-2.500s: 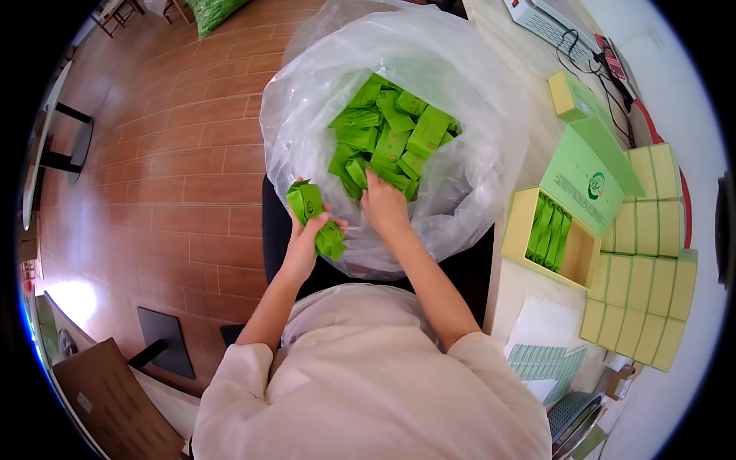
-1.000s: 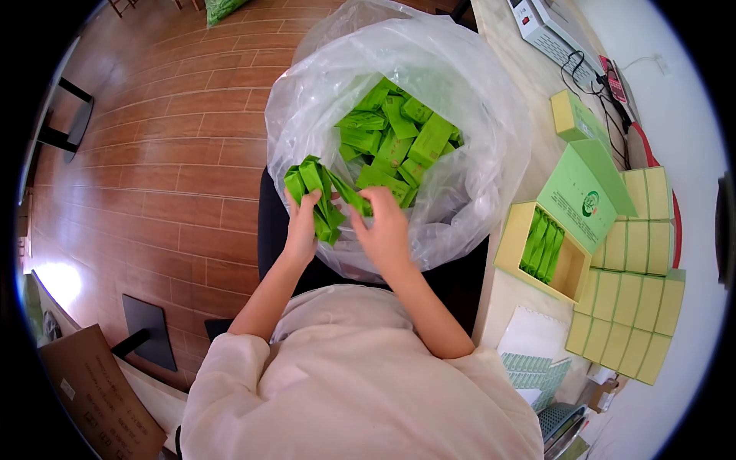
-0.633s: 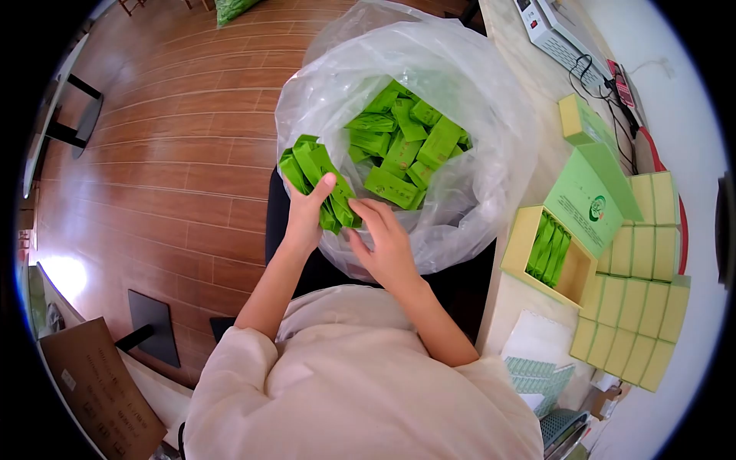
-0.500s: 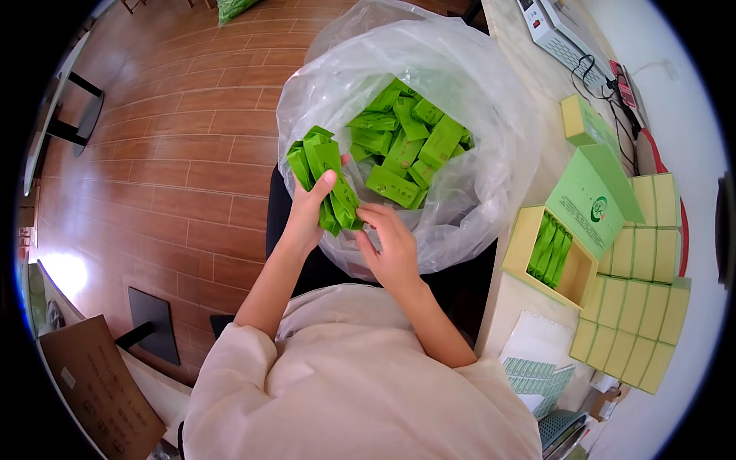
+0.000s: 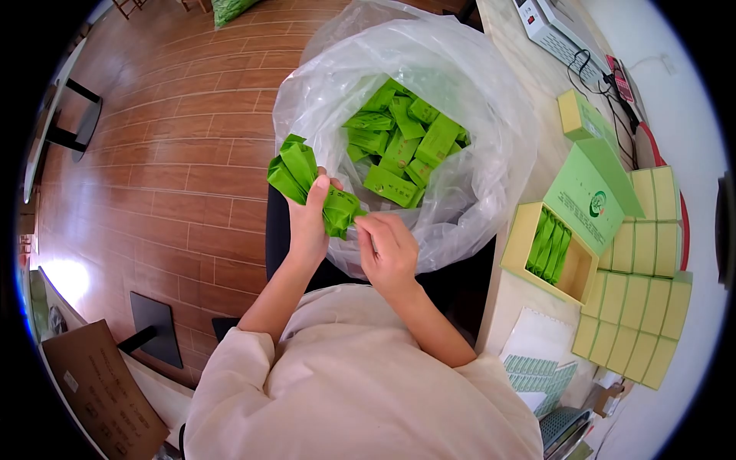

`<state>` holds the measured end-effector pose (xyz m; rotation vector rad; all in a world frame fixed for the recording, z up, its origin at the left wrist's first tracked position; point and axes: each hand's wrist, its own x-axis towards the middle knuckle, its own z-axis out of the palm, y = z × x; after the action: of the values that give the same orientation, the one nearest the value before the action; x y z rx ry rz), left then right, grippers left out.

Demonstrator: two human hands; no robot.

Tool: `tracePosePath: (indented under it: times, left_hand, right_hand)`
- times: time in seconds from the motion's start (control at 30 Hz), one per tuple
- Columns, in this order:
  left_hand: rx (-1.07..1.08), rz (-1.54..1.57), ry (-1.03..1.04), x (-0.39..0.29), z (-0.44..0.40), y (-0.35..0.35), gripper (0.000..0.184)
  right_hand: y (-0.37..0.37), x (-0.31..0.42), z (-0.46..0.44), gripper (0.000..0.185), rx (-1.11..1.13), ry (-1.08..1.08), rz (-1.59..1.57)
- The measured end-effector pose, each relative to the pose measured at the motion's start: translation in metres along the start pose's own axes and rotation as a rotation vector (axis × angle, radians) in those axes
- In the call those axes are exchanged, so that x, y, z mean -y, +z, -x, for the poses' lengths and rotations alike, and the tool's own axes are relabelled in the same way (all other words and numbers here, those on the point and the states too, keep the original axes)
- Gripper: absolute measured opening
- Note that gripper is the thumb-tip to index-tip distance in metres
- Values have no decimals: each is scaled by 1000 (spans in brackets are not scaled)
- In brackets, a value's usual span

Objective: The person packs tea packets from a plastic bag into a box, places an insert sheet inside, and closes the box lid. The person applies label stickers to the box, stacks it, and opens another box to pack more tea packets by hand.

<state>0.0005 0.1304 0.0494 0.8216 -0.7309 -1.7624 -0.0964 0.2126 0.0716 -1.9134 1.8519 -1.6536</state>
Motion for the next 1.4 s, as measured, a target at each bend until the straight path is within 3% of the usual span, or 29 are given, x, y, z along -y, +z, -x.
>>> tracePosePath:
  times: [0.23, 0.3, 0.33, 0.4, 0.57, 0.67, 0.83, 0.9, 0.93, 1.0, 1.1, 1.2, 1.23, 1.3, 1.33, 1.4]
  left_hand:
    - [-38, -21, 38, 2, 3, 6, 38]
    - [-21, -36, 56, 2, 1, 2, 38]
    - [0, -69, 95, 1, -1, 0, 42]
    - [21, -100, 136, 1, -3, -4, 46]
    - [189, -111, 213, 11, 5, -6, 81]
    - [175, -151, 169, 9, 10, -5, 69]
    - [197, -160, 138, 8, 12, -12, 74]
    - [204, -155, 124, 6, 11, -15, 75]
    - [212, -103, 139, 6, 10, -16, 80]
    - [221, -52, 152, 6, 10, -15, 91]
    - [311, -144, 280, 6, 11, -14, 90]
    - [160, -414, 407, 16, 11, -29, 83]
    - [86, -319, 272, 22, 11, -37, 73]
    - [-13, -94, 1, 18, 12, -35, 60]
    - [15, -57, -68, 10, 8, -36, 57]
    - [210, 59, -407, -6, -11, -60, 49]
  right_hand:
    - [3, -3, -2, 19, 46, -9, 2]
    - [-2, -3, 2, 22, 114, 210, -227]
    - [-4, -3, 1, 22, 115, 210, -228]
    - [-9, -3, -1, 28, 101, 479, -267]
    - [-11, -3, -13, 41, 278, 462, -307]
    - [-8, 0, -12, 38, 307, 380, -163]
    - [-3, -8, -1, 37, 315, 385, -167]
    - [-3, -11, 3, 38, 291, 648, -564]
    - [-5, -14, 2, 38, 291, 648, -566]
    - [-11, -20, -1, 38, 415, 980, -877]
    - [-15, -19, -2, 37, 407, 1043, -924]
    - [-20, -29, -2, 37, 355, 1103, -992]
    - [-19, -32, 0, 37, 349, 1106, -991]
    - [-16, -39, 5, 40, 195, 759, -883]
    - [-21, -36, 0, 40, 190, 762, -882]
    - [-36, -26, -13, 43, 239, 511, -470]
